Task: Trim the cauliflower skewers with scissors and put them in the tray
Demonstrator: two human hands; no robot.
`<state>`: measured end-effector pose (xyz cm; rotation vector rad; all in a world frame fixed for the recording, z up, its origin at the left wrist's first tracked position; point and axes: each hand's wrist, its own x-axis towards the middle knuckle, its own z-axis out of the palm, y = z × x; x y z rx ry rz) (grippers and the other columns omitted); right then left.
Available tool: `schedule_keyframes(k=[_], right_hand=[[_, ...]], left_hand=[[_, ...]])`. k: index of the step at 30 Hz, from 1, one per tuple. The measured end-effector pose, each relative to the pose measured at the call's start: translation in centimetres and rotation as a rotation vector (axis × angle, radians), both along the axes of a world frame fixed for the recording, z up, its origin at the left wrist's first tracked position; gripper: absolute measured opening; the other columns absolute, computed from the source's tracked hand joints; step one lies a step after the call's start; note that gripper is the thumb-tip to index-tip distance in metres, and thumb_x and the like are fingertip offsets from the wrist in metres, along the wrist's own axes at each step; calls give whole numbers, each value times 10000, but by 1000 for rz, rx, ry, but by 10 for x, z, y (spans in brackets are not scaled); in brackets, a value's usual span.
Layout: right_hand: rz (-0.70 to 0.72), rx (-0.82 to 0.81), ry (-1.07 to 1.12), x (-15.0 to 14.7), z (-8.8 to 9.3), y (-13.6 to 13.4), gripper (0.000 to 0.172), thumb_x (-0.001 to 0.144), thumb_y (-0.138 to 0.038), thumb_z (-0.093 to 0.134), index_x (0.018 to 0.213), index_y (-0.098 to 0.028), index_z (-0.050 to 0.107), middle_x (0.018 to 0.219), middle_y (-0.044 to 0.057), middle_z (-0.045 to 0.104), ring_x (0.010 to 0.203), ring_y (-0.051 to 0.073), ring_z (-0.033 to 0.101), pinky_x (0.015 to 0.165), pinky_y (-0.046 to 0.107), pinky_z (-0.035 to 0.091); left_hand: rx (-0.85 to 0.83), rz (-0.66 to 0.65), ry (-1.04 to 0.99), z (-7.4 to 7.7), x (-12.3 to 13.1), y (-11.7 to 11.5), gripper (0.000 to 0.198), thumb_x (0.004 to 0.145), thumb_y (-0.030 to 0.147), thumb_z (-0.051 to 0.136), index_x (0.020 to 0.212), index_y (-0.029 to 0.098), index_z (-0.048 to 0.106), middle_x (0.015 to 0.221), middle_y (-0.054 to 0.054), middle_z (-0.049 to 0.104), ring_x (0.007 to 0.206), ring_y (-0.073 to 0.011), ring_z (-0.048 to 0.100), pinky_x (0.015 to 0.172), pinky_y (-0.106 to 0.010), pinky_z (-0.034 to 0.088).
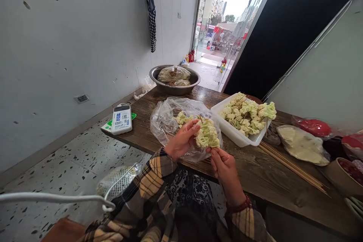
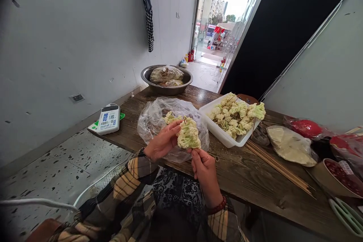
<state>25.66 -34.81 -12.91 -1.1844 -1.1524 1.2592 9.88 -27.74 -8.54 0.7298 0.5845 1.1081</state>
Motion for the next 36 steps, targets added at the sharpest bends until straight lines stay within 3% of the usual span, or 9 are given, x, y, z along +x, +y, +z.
schedule_keyframes(k=[4,11,15,18,21,24,30,36], right_hand=[[-30,-30,7,-5,0,0,423,822,-587,605,859,-169,658,459,-89,390,342,48,289,321,196,224],[-19,-54,144,-11,1,-1,408,791,-583,639,825,-176,643,446,-100,359,351,39,217,333,195,172],[4,14,-43,-9,4,-5,400,863,-567,549,834,-180,649,462,-85,388,347,55,270,348,212,198],[-88,171,-331,-7,4,-7,376,895,-500,521,720,-194,652,478,-45,469,410,95,403,424,235,315],[-228,353,-541,-6,4,-9,283,888,-406,550,755,-209,704,715,40,699,656,177,620,636,287,462],[-270,403,-608,-5,5,-9,248,895,-362,548,957,-215,738,970,81,755,862,229,690,779,326,504],[-275,464,-714,-1,4,-10,320,925,-381,494,1013,-184,731,983,93,761,877,228,716,735,309,546],[-300,502,-770,-1,5,-9,297,930,-367,496,972,-186,728,928,77,769,798,205,723,702,292,544]], left_hand=[[10,42,36,-4,5,-4,531,641,200,798,1127,187,586,1064,-52,658,887,-148,635,757,-243,490],[-12,169,114,-7,12,-5,573,583,107,770,1123,163,583,977,-41,677,803,-138,624,725,-243,472],[-37,100,2,-2,7,-6,491,650,249,791,1104,180,614,1013,-54,679,829,-143,624,718,-243,482],[-50,108,-69,-3,6,-7,370,708,316,757,1039,190,648,1076,-62,675,927,-169,622,752,-246,492],[-48,119,-84,-8,4,-6,318,747,320,722,1033,198,654,1108,-70,673,997,-197,619,789,-264,498],[-55,132,-76,-13,1,-5,314,793,339,676,1061,181,642,1070,-85,677,931,-186,638,747,-266,508],[-46,140,-91,-6,0,-10,282,853,351,606,1050,153,647,1007,-84,685,848,-168,650,737,-277,528],[-6,160,-52,0,7,-15,333,774,351,716,1033,149,657,1001,-67,689,841,-148,642,704,-238,521]])
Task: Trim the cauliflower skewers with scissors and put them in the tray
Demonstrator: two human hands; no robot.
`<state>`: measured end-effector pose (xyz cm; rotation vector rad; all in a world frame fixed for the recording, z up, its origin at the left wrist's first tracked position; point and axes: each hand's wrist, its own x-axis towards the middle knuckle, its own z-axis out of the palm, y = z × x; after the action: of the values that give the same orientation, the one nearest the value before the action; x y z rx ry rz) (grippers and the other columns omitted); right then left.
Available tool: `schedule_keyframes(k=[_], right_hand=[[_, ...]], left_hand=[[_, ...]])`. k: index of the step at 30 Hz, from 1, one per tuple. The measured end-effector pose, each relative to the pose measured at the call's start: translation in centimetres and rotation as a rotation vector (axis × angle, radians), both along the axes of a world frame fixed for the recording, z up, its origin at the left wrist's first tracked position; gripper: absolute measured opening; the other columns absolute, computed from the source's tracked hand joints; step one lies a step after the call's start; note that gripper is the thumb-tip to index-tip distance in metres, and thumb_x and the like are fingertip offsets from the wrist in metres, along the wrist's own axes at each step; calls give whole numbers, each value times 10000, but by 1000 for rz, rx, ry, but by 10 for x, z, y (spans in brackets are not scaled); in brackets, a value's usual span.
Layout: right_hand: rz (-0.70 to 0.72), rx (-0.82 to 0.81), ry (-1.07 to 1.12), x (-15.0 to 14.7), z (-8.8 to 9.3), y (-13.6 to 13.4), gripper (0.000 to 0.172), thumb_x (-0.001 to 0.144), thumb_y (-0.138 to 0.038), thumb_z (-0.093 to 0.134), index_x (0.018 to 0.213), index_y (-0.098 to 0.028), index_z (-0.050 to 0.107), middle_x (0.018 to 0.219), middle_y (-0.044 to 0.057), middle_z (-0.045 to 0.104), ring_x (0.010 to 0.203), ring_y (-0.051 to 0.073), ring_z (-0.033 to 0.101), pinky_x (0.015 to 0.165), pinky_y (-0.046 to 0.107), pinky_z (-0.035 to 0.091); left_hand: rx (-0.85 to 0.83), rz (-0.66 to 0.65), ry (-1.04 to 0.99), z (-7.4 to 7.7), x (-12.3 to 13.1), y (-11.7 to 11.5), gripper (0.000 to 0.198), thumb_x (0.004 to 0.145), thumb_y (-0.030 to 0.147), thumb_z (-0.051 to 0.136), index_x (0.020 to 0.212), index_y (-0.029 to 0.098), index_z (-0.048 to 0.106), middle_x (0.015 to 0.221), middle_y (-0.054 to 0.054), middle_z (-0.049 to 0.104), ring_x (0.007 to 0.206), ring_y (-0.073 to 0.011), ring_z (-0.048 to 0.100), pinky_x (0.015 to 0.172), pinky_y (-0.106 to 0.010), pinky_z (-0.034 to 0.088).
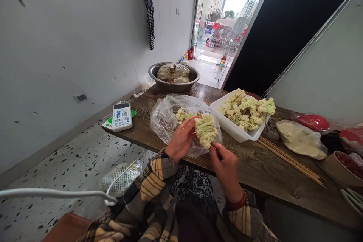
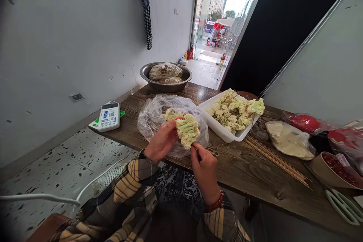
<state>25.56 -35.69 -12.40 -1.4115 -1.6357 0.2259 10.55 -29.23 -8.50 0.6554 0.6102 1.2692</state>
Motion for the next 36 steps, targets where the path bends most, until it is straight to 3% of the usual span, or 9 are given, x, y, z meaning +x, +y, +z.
schedule_keyframes(k=[7,16,23,29,34,36], right_hand=[[11,15,17,1,2,0,265,930,-341,508,954,-182,719,918,61,770,791,187,720,714,278,536],[16,22,-19,2,9,4,246,941,-298,503,992,-179,711,956,51,766,833,189,719,758,295,519],[27,64,-66,1,11,-1,256,946,-303,498,1018,-180,710,970,56,766,849,191,721,754,286,519],[13,22,76,2,9,1,253,930,-334,513,974,-196,720,923,45,768,801,188,713,720,281,522],[-27,-46,247,-1,10,10,254,929,-307,485,964,-200,712,826,25,759,716,172,693,692,272,525],[-9,-26,256,-3,9,15,246,924,-276,482,998,-201,704,930,42,759,829,179,700,761,274,529]], left_hand=[[14,-3,26,5,4,-1,417,709,357,775,1046,153,637,994,-55,686,823,-139,637,707,-236,508],[41,-9,78,0,6,-2,448,760,350,737,1157,197,597,1151,-65,654,919,-145,633,686,-213,502],[51,-31,30,-1,10,-3,416,766,309,729,1144,187,606,1125,-69,673,962,-171,650,746,-241,522],[43,-26,20,0,7,-4,404,771,330,726,1135,199,611,1137,-61,667,968,-153,646,761,-229,523],[-14,-35,202,-6,13,-19,417,745,405,746,1087,192,641,1042,-55,698,893,-156,665,785,-265,539],[-55,-132,308,-11,20,-24,434,682,392,794,1028,163,670,974,-68,718,888,-191,675,765,-281,543]])
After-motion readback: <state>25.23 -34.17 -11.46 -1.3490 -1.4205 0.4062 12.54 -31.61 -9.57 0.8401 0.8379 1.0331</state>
